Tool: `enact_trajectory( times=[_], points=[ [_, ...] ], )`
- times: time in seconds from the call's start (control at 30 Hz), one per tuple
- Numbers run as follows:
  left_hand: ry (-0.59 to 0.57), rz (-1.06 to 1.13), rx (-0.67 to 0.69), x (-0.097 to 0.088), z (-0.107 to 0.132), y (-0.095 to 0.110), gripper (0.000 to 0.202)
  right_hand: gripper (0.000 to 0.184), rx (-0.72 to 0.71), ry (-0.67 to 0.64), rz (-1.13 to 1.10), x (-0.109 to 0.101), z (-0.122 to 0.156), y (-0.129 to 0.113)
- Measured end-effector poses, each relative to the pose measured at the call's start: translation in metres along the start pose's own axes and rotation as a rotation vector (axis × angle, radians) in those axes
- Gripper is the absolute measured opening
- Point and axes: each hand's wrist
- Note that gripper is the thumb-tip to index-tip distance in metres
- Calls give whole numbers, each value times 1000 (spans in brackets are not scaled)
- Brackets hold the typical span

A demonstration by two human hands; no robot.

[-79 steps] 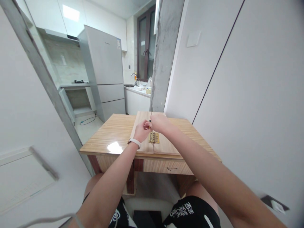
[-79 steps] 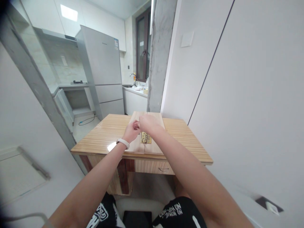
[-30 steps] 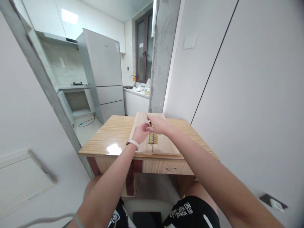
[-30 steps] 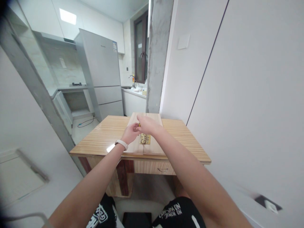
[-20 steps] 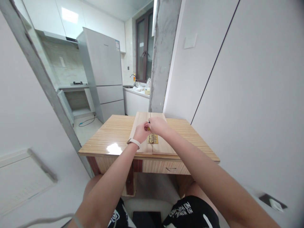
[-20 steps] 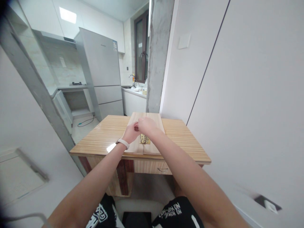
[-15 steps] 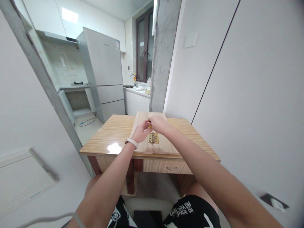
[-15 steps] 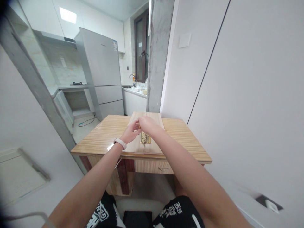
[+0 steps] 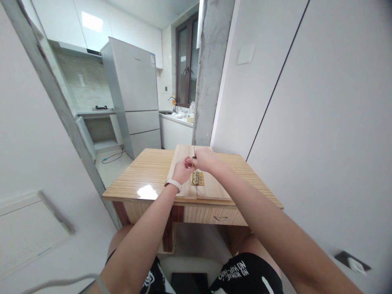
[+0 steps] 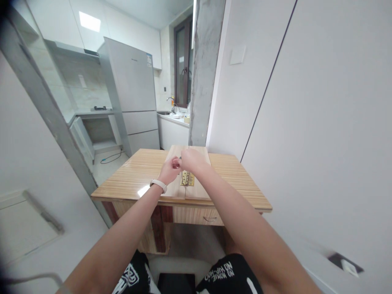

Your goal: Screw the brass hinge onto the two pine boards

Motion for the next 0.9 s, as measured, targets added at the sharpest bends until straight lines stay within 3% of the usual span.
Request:
enact_trajectory(
  times=[0.17,0.27,0.37,0.47,0.6,0.77,0.9],
  points=[
    [19,-59,-1,-2,-1,1,18,29,-28,13,3,9,0,-6],
    [-88,62,15,-7,-3,-2,30,18,-111,-11,-48,10,-1,-3],
    [-223,265,12,-10,-6,-6,46,25,-189,-15,-108,7,-2,2],
    [-294,381,-15,-8,-8,-8,46,25,-218,-20,-139,5,-3,6],
    [-201,356,-48,-3,-6,-9,44,23,-233,-37,-143,3,-3,12],
    [4,38,-3,0,0,1,19,40,-84,15,-63,3,-1,9],
    [56,-117,0,2,-1,9,23,37,-15,10,-5,6,0,3]
  ],
)
Point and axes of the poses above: each hand's wrist, its own z-axis away from the middle knuckle, its own x-axis out of the palm, y = z × x, and after that the axes turned 1 degree about -z, right-handed
